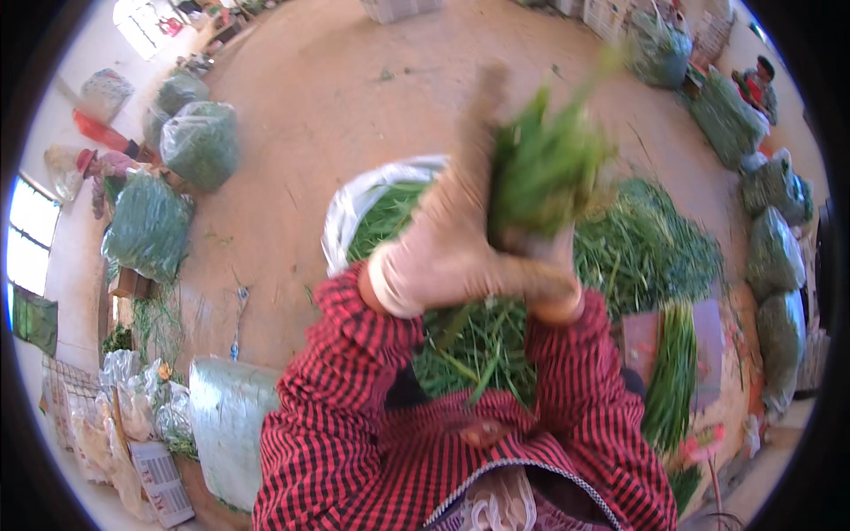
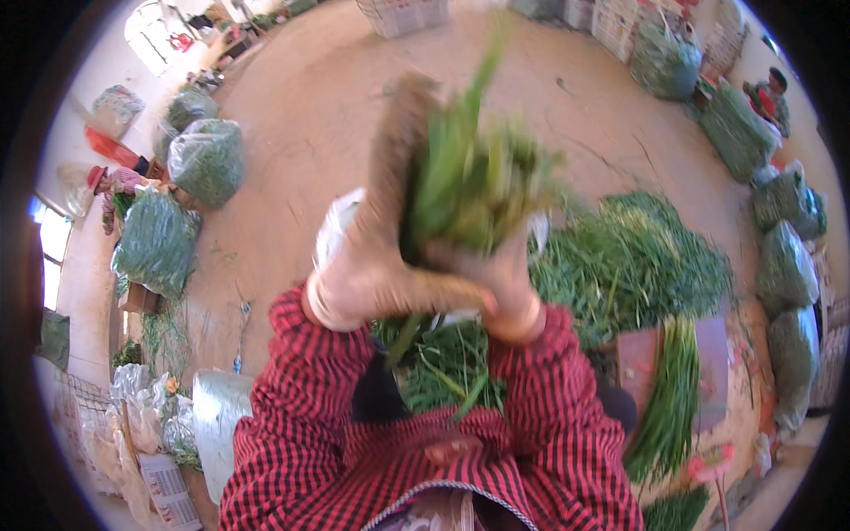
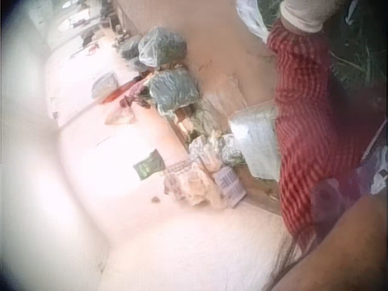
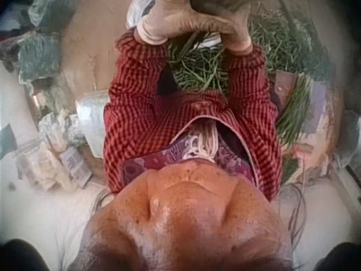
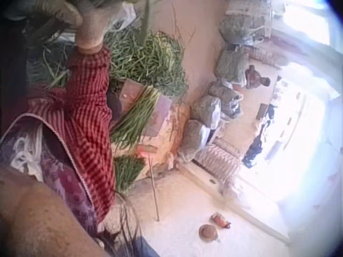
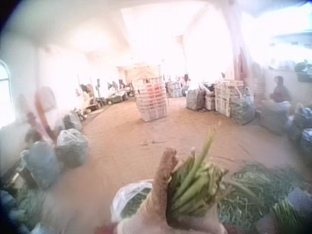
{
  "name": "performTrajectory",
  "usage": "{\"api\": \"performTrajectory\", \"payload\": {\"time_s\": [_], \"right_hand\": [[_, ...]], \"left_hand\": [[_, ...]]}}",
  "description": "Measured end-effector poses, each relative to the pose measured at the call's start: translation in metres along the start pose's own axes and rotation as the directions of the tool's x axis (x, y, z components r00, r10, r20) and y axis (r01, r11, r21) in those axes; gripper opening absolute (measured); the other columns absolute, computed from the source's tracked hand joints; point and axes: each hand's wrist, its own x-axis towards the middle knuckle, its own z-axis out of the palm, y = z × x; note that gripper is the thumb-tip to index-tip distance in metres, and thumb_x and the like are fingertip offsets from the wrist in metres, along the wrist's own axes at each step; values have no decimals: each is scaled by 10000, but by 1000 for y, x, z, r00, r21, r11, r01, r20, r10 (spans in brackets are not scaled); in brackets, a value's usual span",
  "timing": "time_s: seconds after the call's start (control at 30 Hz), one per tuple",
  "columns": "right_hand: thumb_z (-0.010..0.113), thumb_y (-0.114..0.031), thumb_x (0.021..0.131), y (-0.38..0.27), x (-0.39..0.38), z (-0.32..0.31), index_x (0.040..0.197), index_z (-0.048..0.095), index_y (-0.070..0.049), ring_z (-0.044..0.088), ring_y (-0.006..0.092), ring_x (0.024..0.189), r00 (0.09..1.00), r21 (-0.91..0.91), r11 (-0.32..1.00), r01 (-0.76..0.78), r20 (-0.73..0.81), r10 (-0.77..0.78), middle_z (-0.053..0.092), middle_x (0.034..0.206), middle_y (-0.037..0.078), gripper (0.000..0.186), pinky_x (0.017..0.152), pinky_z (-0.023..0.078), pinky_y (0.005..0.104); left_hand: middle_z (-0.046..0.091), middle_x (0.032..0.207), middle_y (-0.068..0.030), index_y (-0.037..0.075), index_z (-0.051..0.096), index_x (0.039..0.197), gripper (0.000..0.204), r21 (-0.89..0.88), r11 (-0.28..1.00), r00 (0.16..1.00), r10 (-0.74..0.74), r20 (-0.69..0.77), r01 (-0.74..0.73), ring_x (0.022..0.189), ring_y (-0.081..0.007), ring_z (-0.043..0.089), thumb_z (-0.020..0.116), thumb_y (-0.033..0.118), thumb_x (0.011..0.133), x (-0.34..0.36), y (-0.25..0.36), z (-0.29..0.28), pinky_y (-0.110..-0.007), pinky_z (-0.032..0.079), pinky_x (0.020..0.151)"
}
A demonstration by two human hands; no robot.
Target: The person sorts through green onions while sitting on the floor, removes damaged leaves by hand, gathers them into a bunch, and ties the bunch with a red string.
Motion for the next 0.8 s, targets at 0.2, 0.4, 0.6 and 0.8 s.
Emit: {"api": "performTrajectory", "payload": {"time_s": [0.2,0.4,0.6,0.8], "right_hand": [[845,-127,706,-30,1,81,1369,367,-26,616,262,1093,979,48,983,177,98,-181,607,1182,136,823,930,515,387],[823,-434,667,14,-47,106,1423,280,133,403,463,1326,867,-563,664,493,385,-317,434,1363,350,1090,1163,288,447],[803,-397,812,-28,-55,-5,1506,288,9,473,282,1319,958,-153,949,-276,32,284,478,1418,216,954,1102,372,330],[890,-416,678,-5,-104,40,1536,-20,45,254,300,1452,922,-513,856,-67,297,250,297,1529,242,1333,1184,229,367]], "left_hand": [[511,1348,-165,13,291,1464,953,-565,776,929,-368,-41,282,1196,-257,549,847,186,710,-62,8,5,-385,480,1003],[590,1219,-148,28,454,1351,673,-823,539,701,-518,-489,-176,1104,-268,594,687,385,830,-140,12,-10,-422,494,968],[619,1204,-155,44,516,1329,641,-857,467,728,-507,-463,-220,1046,-304,625,631,469,863,-167,18,-23,-477,523,955],[646,1211,-128,56,572,1282,491,-899,373,731,-543,-412,-229,1073,-264,636,641,350,895,-130,21,60,-432,540,939]]}}
